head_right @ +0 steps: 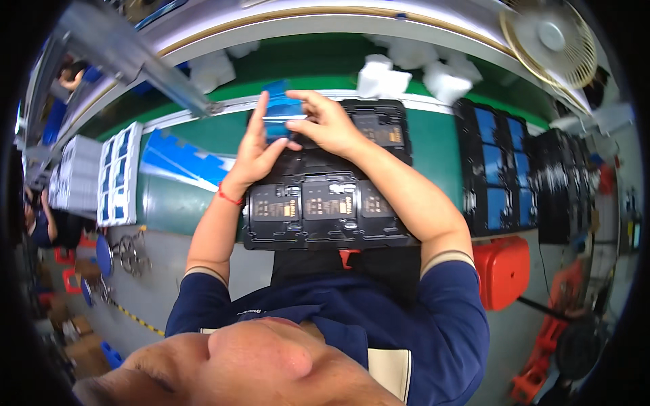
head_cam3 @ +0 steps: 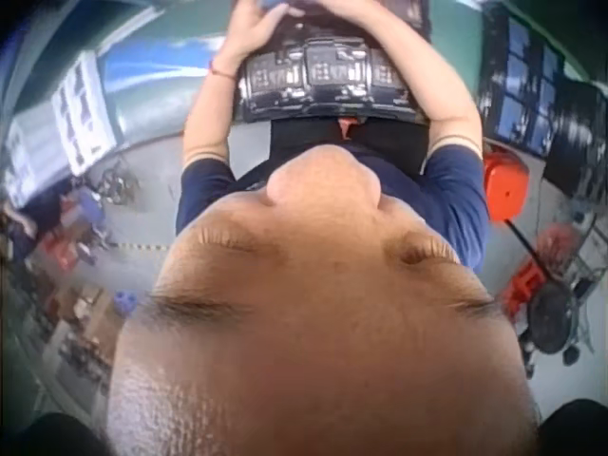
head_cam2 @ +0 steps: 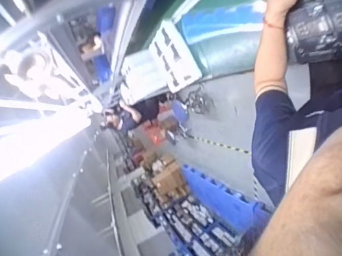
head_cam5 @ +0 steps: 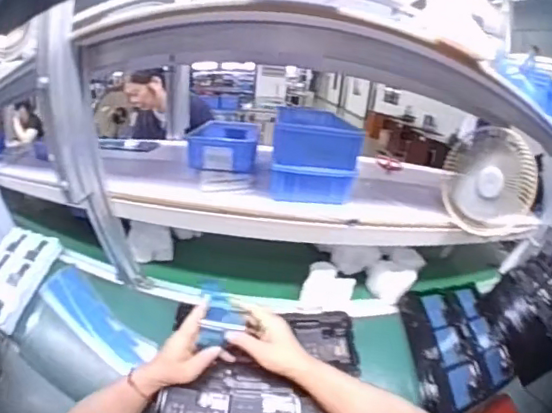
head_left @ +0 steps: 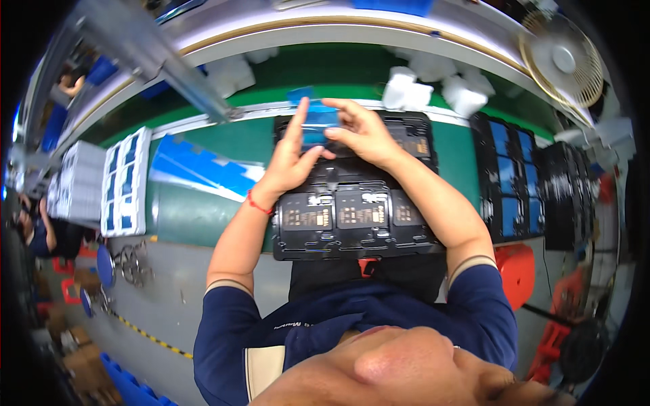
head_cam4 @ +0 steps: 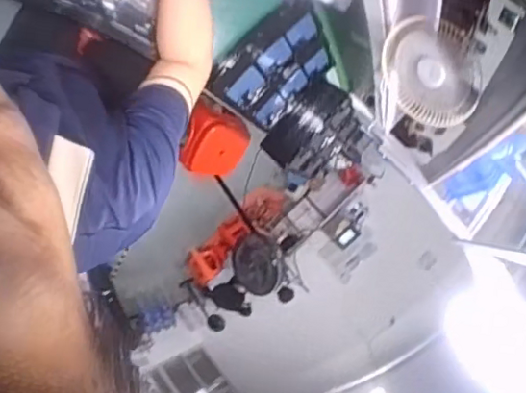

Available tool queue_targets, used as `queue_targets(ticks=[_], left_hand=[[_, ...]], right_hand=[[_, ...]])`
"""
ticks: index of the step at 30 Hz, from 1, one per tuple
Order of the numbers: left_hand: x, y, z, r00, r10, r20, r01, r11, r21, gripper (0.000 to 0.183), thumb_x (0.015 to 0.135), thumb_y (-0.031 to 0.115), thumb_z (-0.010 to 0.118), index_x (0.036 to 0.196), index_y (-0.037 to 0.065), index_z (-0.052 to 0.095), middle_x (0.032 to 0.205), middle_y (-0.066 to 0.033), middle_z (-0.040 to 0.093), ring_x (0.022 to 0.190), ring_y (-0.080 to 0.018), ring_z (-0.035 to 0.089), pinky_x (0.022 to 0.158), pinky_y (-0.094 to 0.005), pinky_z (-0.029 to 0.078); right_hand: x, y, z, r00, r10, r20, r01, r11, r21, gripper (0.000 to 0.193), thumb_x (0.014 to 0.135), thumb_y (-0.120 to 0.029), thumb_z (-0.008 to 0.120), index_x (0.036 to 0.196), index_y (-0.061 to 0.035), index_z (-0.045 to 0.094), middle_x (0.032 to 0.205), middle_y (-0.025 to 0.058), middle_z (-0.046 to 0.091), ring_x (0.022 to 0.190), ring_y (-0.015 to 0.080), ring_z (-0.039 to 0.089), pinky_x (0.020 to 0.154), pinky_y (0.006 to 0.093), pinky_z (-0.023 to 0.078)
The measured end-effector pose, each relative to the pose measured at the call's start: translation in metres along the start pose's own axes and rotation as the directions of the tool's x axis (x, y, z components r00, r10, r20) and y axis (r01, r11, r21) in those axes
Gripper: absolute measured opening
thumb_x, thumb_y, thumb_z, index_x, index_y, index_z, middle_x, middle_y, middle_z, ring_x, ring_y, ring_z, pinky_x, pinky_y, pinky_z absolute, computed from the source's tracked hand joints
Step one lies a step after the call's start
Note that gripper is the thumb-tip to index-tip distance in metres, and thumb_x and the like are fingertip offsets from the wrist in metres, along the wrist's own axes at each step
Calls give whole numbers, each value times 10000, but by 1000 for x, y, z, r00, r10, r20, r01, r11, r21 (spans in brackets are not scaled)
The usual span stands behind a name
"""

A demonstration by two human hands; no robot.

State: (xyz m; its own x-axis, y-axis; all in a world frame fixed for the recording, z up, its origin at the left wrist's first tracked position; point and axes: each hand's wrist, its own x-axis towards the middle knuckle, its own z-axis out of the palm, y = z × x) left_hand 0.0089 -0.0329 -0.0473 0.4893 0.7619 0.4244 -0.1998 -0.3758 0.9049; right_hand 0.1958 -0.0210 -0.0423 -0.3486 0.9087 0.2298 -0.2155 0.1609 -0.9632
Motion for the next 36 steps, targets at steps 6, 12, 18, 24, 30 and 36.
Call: queue_targets(ticks=[6,12,18,24,30,36], left_hand=[[0,3,-3,996,-87,16,88,993,-80,874,854,-104,513,1500,121,-31,1412,-156,362,1150,-209,521,946,-340,464],[-3,-3,-8,990,-105,-91,76,957,-282,775,872,-64,537,1493,59,90,1389,-139,415,1173,-169,512,975,-301,426],[-6,-3,-7,983,151,-103,-90,891,446,577,829,-23,587,1376,20,407,1332,-165,518,1143,-238,575,960,-321,450],[-9,18,-9,998,-27,-61,47,935,353,658,847,-1,578,1442,75,310,960,-165,655,820,-198,648,780,-338,496],[-6,-19,-11,998,-19,-67,27,992,127,266,906,101,587,1152,2,557,819,-39,639,736,-63,521,675,-276,459],[-7,-12,-13,991,-21,-130,76,898,433,396,884,253,652,601,-6,555,492,-51,451,498,-62,398,452,-297,341]], right_hand=[[-3,-10,-2,991,130,24,-131,991,39,390,821,27,646,1191,-1,527,1010,63,622,924,118,598,821,260,483],[-1,-12,5,988,-130,83,151,928,-342,518,774,14,672,1253,-21,476,1125,69,583,983,141,584,864,300,462],[-3,-5,3,993,-113,-29,81,850,-521,415,772,-38,703,1166,3,579,1106,88,597,928,151,562,800,281,454],[-3,-7,-6,924,-372,90,317,611,-725,142,787,-56,704,894,12,641,843,75,598,777,157,559,714,262,430],[-6,-14,6,988,-155,-20,128,877,-463,86,834,-25,671,905,13,641,873,36,609,809,101,555,757,234,438],[-1,-7,-11,970,-244,9,230,901,-366,93,862,-22,644,952,-4,625,962,49,616,861,89,554,793,233,438]])
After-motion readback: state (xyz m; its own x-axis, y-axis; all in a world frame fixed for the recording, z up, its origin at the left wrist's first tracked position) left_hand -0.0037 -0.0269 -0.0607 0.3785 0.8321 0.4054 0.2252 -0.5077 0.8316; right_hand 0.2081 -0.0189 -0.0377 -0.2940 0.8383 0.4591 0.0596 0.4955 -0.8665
